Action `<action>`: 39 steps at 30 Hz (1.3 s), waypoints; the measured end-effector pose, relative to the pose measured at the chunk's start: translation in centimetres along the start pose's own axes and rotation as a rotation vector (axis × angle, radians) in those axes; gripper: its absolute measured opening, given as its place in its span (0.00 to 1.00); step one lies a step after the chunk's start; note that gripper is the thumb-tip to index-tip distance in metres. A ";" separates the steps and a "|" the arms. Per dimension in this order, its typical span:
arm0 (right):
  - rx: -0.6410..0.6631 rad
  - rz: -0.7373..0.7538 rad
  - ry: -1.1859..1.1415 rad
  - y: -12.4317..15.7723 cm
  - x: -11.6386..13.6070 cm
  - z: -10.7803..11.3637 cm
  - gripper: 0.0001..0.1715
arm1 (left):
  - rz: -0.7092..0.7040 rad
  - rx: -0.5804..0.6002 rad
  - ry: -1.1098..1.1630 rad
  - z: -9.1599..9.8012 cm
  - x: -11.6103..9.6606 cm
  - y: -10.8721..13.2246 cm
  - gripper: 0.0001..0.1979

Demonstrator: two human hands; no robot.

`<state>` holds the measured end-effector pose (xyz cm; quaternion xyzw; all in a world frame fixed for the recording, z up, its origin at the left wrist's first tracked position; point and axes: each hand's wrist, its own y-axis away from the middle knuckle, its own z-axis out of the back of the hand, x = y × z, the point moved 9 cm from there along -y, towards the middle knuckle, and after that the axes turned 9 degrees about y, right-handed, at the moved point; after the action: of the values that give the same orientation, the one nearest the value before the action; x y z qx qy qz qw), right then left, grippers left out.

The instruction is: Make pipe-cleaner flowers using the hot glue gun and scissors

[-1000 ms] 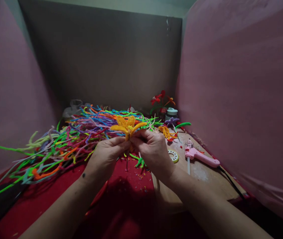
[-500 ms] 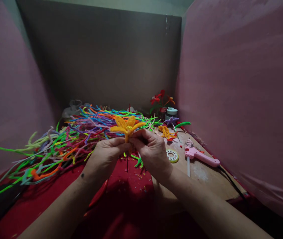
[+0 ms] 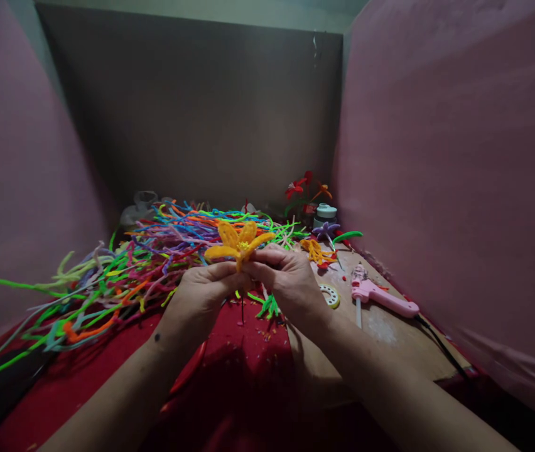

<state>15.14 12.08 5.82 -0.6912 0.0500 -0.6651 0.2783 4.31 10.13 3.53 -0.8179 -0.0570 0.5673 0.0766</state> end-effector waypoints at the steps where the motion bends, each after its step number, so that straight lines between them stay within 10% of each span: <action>1: 0.041 -0.017 -0.044 -0.2 -0.2 -0.2 0.08 | -0.001 0.009 0.002 -0.1 -0.1 0.0 0.07; 10: 0.188 -0.056 -0.144 -0.6 -1.5 -0.4 0.06 | 0.030 0.058 -0.046 -1.1 -0.3 0.4 0.07; 25: -0.111 0.087 0.077 1.0 -0.1 -0.2 0.10 | -0.392 -0.098 -0.469 0.2 -2.0 1.4 0.07; 39: 0.080 -0.035 -0.108 -0.1 -1.3 0.1 0.08 | 0.081 0.280 -0.050 -2.3 0.5 0.8 0.08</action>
<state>15.01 12.77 4.72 -0.7152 -0.0041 -0.6330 0.2963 6.63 9.26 3.70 -0.7863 0.0538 0.5927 0.1658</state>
